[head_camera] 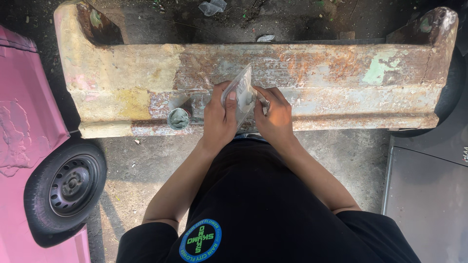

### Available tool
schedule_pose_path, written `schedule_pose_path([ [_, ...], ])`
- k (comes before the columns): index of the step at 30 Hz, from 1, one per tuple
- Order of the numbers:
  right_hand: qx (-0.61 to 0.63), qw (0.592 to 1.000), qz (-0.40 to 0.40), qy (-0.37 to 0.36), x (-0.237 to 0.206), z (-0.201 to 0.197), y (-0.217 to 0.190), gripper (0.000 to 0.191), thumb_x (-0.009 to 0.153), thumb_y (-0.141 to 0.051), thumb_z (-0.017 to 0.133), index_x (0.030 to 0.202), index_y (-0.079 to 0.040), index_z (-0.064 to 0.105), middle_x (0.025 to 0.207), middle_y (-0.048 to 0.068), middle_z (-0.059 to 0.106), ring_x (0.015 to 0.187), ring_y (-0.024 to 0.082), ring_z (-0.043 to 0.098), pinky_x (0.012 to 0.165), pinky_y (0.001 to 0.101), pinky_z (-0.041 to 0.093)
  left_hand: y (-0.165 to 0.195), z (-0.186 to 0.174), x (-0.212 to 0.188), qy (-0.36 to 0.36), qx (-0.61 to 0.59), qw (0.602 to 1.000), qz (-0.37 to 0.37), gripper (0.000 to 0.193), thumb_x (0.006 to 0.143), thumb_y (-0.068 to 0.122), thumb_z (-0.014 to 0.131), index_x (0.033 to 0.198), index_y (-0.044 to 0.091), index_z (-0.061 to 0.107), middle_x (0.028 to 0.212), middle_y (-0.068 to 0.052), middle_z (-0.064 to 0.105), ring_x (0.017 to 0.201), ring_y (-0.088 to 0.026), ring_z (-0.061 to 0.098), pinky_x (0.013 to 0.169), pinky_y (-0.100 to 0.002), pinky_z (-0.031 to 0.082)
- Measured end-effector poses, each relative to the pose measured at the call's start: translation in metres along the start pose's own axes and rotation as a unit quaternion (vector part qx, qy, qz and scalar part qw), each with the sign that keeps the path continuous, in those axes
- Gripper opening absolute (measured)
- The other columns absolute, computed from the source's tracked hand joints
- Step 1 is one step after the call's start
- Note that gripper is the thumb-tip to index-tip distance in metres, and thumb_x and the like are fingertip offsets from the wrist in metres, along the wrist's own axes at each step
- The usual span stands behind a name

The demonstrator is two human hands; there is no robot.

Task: The person scoops a white paste from a can into a plastic container using a small tool, then uses their fingers to spread the paste onto a rusty metal surface. The person continues to apply and smooth the paste over a small area of the metal.

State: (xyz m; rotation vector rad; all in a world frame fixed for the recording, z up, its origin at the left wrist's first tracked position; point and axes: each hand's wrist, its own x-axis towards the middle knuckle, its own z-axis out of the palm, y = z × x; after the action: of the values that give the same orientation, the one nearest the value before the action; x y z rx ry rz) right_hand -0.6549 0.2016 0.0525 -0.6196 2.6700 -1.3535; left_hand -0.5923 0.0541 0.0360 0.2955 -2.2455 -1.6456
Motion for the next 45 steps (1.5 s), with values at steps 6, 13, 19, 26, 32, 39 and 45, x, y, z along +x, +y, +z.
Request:
schedule_pose_path([
  [6, 0.092, 0.992, 0.071, -0.045, 0.000, 0.007, -0.005, 0.033, 0.093, 0.000, 0.063, 0.125, -0.003, 0.070, 0.108, 0.012, 0.071, 0.094, 0.021, 0.074, 0.075, 0.0337, 0.061, -0.005, 0.004, -0.001, 0.034, -0.017, 0.999, -0.024, 0.046, 0.114, 0.035, 0.036, 0.136, -0.004, 0.045, 0.112, -0.023, 0.070, 0.097, -0.037, 0.077, 0.083, -0.042, 0.060],
  [13, 0.348, 0.912, 0.204, -0.071, 0.007, 0.029, 0.034, 0.029, 0.099, -0.005, 0.060, 0.122, 0.007, 0.071, 0.099, 0.012, 0.073, 0.085, 0.018, 0.065, 0.072, 0.0283, 0.051, -0.007, 0.014, -0.001, 0.042, 0.044, 0.998, 0.006, 0.048, 0.116, 0.034, 0.034, 0.142, -0.005, 0.043, 0.138, -0.029, 0.059, 0.121, -0.044, 0.066, 0.099, -0.048, 0.054],
  [19, 0.567, 0.745, 0.348, -0.049, 0.014, 0.019, 0.064, 0.026, 0.090, -0.008, 0.061, 0.113, 0.004, 0.067, 0.097, 0.013, 0.074, 0.086, 0.024, 0.072, 0.069, 0.0301, 0.052, -0.021, 0.010, -0.002, 0.044, -0.017, 0.998, -0.042, 0.046, 0.116, 0.037, 0.036, 0.139, -0.001, 0.045, 0.121, -0.023, 0.069, 0.111, -0.034, 0.073, 0.095, -0.043, 0.056],
  [26, 0.441, 0.892, 0.086, -0.053, 0.008, -0.004, 0.055, 0.017, 0.105, -0.009, 0.065, 0.116, 0.002, 0.072, 0.110, 0.011, 0.069, 0.105, 0.025, 0.069, 0.087, 0.0337, 0.051, -0.045, -0.005, 0.003, 0.011, -0.109, 0.988, -0.112, 0.045, 0.115, 0.038, 0.044, 0.136, 0.000, 0.055, 0.119, -0.021, 0.071, 0.104, -0.029, 0.072, 0.090, -0.036, 0.057],
  [32, 0.096, 0.963, -0.235, -0.092, 0.010, -0.024, 0.039, 0.020, 0.103, -0.015, 0.065, 0.119, -0.014, 0.077, 0.125, 0.005, 0.073, 0.130, 0.028, 0.059, 0.113, 0.0408, 0.048, -0.042, -0.032, 0.020, -0.033, -0.430, 0.852, -0.296, 0.045, 0.105, 0.032, 0.051, 0.137, 0.002, 0.052, 0.126, -0.022, 0.064, 0.085, -0.025, 0.072, 0.037, -0.028, 0.050],
  [39, 0.058, 0.966, -0.232, -0.098, 0.000, -0.035, 0.051, 0.025, 0.098, -0.005, 0.066, 0.115, -0.018, 0.080, 0.127, -0.002, 0.074, 0.132, 0.026, 0.055, 0.115, 0.0382, 0.047, -0.026, -0.042, 0.020, -0.028, -0.450, 0.836, -0.311, 0.055, 0.102, 0.033, 0.054, 0.140, -0.006, 0.044, 0.122, -0.024, 0.064, 0.087, -0.026, 0.076, 0.034, -0.026, 0.047],
  [45, 0.053, 0.972, -0.215, -0.083, -0.001, -0.049, 0.060, 0.027, 0.097, -0.001, 0.068, 0.117, -0.016, 0.079, 0.125, 0.001, 0.074, 0.128, 0.027, 0.059, 0.111, 0.0391, 0.048, -0.034, -0.047, 0.021, -0.014, -0.377, 0.873, -0.310, 0.047, 0.104, 0.033, 0.051, 0.137, 0.000, 0.048, 0.118, -0.023, 0.066, 0.078, -0.026, 0.071, 0.037, -0.028, 0.049],
])
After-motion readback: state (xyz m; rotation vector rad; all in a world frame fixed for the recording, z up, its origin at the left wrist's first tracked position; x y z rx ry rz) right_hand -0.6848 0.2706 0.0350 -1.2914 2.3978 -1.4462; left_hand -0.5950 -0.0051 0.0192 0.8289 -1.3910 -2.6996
